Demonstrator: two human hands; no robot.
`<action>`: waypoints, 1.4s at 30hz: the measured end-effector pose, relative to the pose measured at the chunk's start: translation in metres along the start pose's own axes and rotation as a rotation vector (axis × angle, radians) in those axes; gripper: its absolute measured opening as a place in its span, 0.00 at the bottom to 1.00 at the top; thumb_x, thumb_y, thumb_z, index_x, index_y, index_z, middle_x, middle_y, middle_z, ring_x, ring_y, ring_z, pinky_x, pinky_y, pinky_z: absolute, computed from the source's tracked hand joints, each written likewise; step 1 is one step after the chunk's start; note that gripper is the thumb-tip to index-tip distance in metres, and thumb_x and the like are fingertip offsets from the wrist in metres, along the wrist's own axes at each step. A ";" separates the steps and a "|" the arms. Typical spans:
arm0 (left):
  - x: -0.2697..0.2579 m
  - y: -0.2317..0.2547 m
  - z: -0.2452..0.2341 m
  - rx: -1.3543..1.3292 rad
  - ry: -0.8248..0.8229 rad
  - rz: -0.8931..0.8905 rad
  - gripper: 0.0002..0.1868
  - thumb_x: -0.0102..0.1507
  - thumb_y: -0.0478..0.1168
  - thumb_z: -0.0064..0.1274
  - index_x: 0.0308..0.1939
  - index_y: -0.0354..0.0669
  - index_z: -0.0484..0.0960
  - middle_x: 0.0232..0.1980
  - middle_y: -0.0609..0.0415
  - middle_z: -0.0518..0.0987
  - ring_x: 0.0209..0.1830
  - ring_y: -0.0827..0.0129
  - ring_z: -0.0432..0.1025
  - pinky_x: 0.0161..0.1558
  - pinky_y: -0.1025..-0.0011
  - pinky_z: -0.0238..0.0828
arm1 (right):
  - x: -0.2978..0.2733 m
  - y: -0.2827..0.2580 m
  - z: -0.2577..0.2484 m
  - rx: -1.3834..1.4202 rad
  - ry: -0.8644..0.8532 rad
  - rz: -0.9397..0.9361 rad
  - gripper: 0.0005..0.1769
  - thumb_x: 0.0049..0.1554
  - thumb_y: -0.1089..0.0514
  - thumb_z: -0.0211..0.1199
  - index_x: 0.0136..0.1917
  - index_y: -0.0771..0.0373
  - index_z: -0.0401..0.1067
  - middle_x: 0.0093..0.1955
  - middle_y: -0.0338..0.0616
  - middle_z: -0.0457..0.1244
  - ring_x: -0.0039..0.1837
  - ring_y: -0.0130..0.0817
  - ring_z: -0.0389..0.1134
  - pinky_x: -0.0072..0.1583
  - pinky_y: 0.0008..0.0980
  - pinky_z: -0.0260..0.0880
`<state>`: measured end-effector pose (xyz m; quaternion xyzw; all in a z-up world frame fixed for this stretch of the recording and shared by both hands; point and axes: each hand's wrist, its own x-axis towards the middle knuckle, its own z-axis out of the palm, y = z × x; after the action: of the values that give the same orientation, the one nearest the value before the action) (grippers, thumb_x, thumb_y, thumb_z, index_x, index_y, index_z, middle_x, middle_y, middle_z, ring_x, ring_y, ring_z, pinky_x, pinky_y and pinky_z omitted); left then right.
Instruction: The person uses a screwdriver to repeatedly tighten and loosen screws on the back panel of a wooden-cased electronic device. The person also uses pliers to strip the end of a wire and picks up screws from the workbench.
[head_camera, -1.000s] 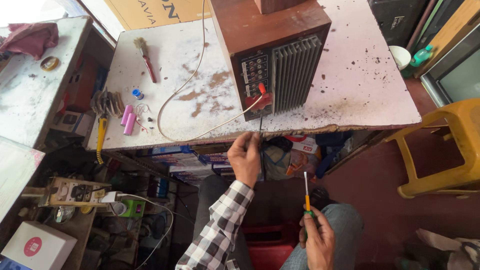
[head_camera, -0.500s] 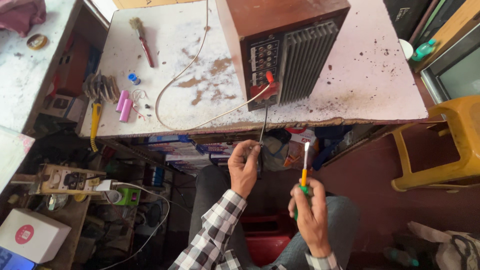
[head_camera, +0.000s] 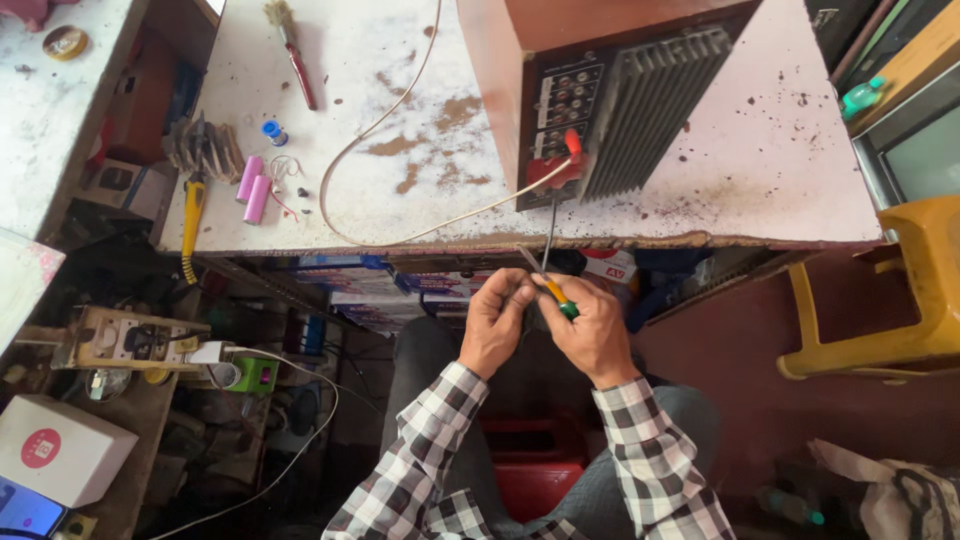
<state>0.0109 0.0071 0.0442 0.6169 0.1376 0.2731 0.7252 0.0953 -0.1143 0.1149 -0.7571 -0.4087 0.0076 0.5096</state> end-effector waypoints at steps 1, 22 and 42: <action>0.003 0.003 -0.003 0.028 -0.047 -0.007 0.04 0.72 0.34 0.50 0.49 0.36 0.76 0.40 0.64 0.74 0.38 0.83 0.64 0.41 0.81 0.65 | 0.002 0.001 0.000 0.007 0.006 -0.011 0.13 0.56 0.62 0.69 0.55 0.64 0.78 0.49 0.50 0.71 0.51 0.40 0.74 0.50 0.33 0.73; -0.038 -0.015 -0.017 -0.023 -0.135 -0.203 0.04 0.73 0.37 0.46 0.47 0.39 0.71 0.39 0.60 0.73 0.39 0.78 0.69 0.45 0.77 0.71 | -0.043 0.025 0.005 0.311 0.237 0.489 0.12 0.62 0.57 0.64 0.57 0.64 0.73 0.38 0.34 0.62 0.38 0.24 0.61 0.41 0.27 0.62; -0.036 0.054 -0.005 0.467 0.069 0.217 0.07 0.64 0.30 0.59 0.41 0.37 0.76 0.50 0.47 0.77 0.47 0.52 0.76 0.47 0.61 0.75 | 0.011 0.073 -0.022 -0.531 0.482 -0.060 0.11 0.72 0.68 0.59 0.46 0.69 0.67 0.46 0.52 0.62 0.52 0.49 0.64 0.57 0.45 0.61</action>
<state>-0.0332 -0.0048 0.0904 0.7691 0.1546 0.3309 0.5244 0.1569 -0.1346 0.0734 -0.8308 -0.2865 -0.2925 0.3770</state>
